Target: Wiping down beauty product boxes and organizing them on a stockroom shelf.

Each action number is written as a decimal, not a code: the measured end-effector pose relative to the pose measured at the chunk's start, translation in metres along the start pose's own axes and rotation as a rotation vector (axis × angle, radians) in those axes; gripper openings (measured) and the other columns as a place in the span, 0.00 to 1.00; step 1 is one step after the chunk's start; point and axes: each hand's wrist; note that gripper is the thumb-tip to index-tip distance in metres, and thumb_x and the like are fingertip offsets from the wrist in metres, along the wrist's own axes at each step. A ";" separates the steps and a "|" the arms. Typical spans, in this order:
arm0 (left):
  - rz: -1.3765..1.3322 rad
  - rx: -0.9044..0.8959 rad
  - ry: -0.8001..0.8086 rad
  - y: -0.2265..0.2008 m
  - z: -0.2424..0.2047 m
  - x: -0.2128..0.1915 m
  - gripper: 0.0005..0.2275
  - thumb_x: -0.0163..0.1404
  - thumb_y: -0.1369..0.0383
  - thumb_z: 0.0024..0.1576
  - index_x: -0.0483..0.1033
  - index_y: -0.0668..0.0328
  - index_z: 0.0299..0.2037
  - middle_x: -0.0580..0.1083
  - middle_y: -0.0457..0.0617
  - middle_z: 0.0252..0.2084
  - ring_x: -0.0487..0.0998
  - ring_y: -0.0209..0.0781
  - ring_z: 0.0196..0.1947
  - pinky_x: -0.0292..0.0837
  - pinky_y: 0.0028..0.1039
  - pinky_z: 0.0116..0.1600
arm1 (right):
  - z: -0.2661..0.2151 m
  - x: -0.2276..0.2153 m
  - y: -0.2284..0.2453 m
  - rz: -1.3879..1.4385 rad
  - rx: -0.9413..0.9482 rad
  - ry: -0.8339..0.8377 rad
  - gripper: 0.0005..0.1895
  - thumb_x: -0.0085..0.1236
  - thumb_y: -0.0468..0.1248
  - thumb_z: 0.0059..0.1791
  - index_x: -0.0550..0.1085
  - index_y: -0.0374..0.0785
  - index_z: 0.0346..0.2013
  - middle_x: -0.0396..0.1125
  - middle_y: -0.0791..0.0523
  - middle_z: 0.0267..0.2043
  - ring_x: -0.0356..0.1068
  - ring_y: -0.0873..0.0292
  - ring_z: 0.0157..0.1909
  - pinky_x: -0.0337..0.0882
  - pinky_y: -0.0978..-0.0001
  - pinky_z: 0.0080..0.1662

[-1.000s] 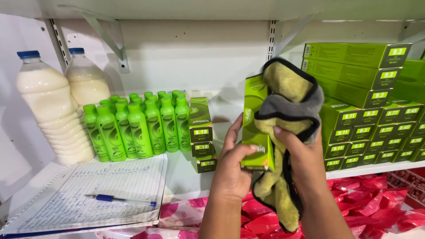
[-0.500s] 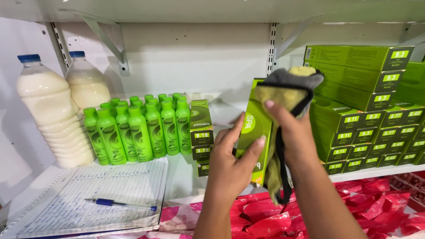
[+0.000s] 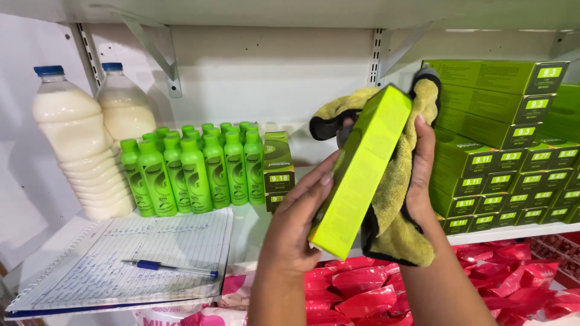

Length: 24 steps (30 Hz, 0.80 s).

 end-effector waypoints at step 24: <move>0.336 0.031 -0.364 0.080 0.093 0.013 0.36 0.45 0.71 0.57 0.42 0.55 0.77 0.68 0.54 0.67 0.71 0.44 0.61 0.67 0.32 0.61 | -0.163 -0.076 0.010 -0.494 -0.564 -0.494 0.32 0.48 0.41 0.51 0.64 0.36 0.70 0.66 0.52 0.66 0.66 0.52 0.67 0.64 0.54 0.69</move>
Point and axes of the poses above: each hand's wrist, its own z-axis towards the middle knuckle, its own x-axis out of the palm, y = z × x
